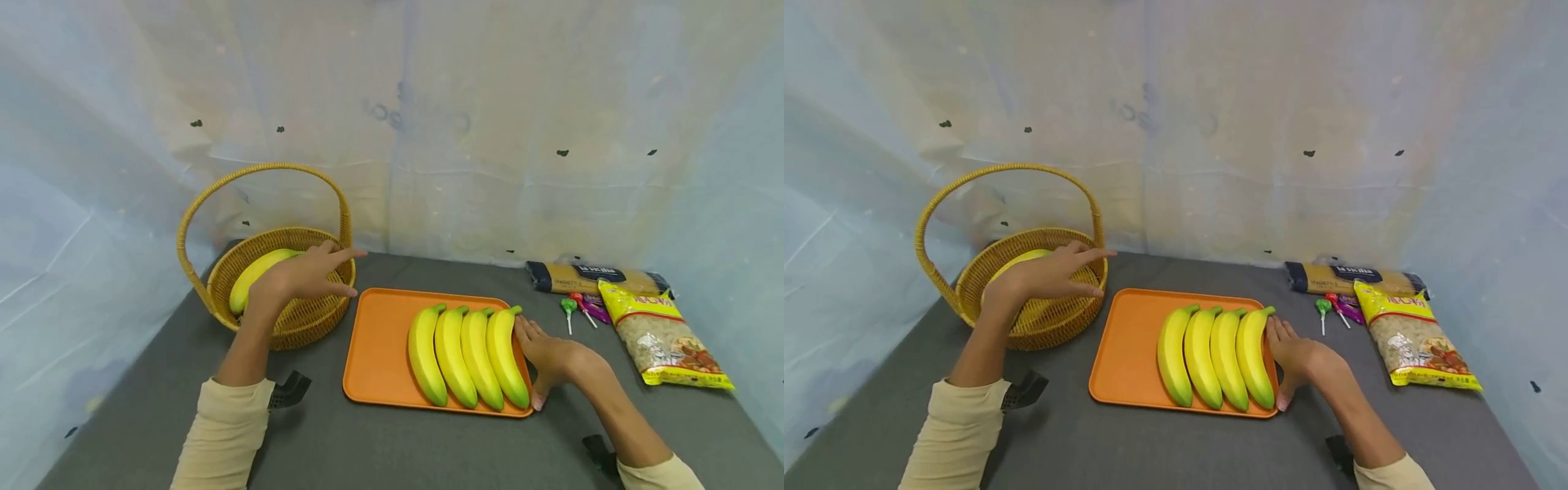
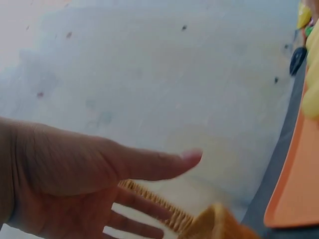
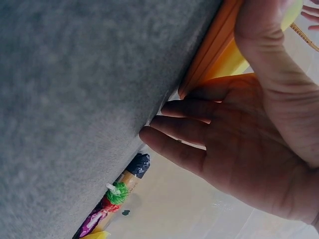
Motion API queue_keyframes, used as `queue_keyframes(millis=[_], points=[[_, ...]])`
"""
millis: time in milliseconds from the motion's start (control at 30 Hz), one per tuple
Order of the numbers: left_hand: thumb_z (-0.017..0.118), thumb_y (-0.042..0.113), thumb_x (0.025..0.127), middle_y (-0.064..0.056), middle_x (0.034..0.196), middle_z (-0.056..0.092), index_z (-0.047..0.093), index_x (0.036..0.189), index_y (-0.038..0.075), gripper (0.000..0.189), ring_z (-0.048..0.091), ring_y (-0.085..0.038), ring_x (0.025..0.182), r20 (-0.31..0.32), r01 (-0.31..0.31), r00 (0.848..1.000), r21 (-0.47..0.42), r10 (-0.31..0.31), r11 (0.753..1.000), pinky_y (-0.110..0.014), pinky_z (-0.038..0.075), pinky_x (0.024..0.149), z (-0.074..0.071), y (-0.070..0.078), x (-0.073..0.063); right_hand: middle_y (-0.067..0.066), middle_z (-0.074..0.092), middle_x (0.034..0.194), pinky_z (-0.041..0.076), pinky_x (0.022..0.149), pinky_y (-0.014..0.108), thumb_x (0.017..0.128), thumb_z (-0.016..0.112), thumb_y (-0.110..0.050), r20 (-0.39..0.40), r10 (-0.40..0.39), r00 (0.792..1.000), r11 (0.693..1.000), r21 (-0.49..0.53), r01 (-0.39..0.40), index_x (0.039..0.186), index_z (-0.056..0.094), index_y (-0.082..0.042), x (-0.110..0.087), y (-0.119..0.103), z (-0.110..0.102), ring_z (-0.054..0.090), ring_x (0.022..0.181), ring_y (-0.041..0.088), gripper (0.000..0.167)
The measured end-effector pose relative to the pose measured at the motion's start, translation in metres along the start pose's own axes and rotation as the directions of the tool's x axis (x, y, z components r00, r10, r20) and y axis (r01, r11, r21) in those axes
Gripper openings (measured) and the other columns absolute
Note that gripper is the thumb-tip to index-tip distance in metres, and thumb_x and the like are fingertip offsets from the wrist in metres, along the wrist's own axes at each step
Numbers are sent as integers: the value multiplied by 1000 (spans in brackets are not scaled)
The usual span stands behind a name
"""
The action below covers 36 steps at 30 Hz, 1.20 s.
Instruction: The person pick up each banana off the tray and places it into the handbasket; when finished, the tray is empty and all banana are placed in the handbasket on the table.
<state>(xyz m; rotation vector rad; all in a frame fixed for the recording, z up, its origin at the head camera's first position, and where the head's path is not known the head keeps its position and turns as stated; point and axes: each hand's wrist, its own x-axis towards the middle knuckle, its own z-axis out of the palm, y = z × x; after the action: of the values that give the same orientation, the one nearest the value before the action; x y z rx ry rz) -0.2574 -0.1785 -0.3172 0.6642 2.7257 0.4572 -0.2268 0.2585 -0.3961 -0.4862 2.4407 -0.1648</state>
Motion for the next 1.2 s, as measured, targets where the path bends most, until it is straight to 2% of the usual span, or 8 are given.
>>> queue_keyframes(millis=[167,300,500,700,833,1033,1133,1200], points=[[64,46,103,-26,163,33,26,168,25,78,40,-46,149,80,-104,991,-3,104,995,-65,42,114,9,25,8,37,-1,170,16,124,72,60,98,-41,-1,6,1000,1000,-10,-6,163,3,13,1,0,-1,5,158,58,150],[63,45,104,-21,161,37,24,168,29,77,47,-38,144,171,-144,975,9,141,989,-58,45,113,23,43,19,37,-1,170,16,124,72,60,99,-41,4,7,1000,1000,-13,-7,163,4,13,1,1,0,5,158,58,150],[64,44,103,-13,172,28,26,167,35,75,27,-37,161,297,-143,947,36,126,989,-59,34,124,48,68,35,37,-1,170,16,124,73,59,99,-40,0,9,1000,1000,-8,-9,163,4,13,0,1,0,5,158,58,150],[63,51,101,-10,164,39,30,164,40,72,48,-30,148,355,-162,929,136,105,977,-50,47,113,67,80,43,37,0,171,18,124,72,60,98,-42,-5,2,1000,1000,-14,-2,163,4,13,0,0,1,6,158,57,149],[64,54,100,-10,162,41,33,163,41,71,48,-29,148,381,-152,922,187,71,971,-49,47,113,78,83,45,38,-1,170,17,124,73,60,98,-42,2,2,1000,1000,-15,-2,163,3,13,1,0,1,5,158,57,151],[66,56,98,-9,152,50,41,154,39,64,57,-29,138,353,-104,935,185,33,977,-46,52,105,86,89,48,38,0,170,17,124,72,59,99,-41,0,1,1000,1000,-10,-1,163,3,13,2,1,1,6,158,58,151],[65,57,98,-9,143,56,50,140,35,49,64,-27,120,322,-60,947,176,0,982,-41,54,88,87,91,49,39,1,170,17,124,73,59,99,-41,-5,-1,1000,1000,-13,1,162,3,13,1,1,0,6,158,58,151],[64,54,99,-9,132,58,55,126,31,37,64,-23,101,296,-13,954,167,-38,986,-36,51,75,88,92,48,39,0,170,17,124,73,59,99,-41,-2,3,1000,1000,-13,-3,162,3,13,1,1,0,6,158,58,151]])
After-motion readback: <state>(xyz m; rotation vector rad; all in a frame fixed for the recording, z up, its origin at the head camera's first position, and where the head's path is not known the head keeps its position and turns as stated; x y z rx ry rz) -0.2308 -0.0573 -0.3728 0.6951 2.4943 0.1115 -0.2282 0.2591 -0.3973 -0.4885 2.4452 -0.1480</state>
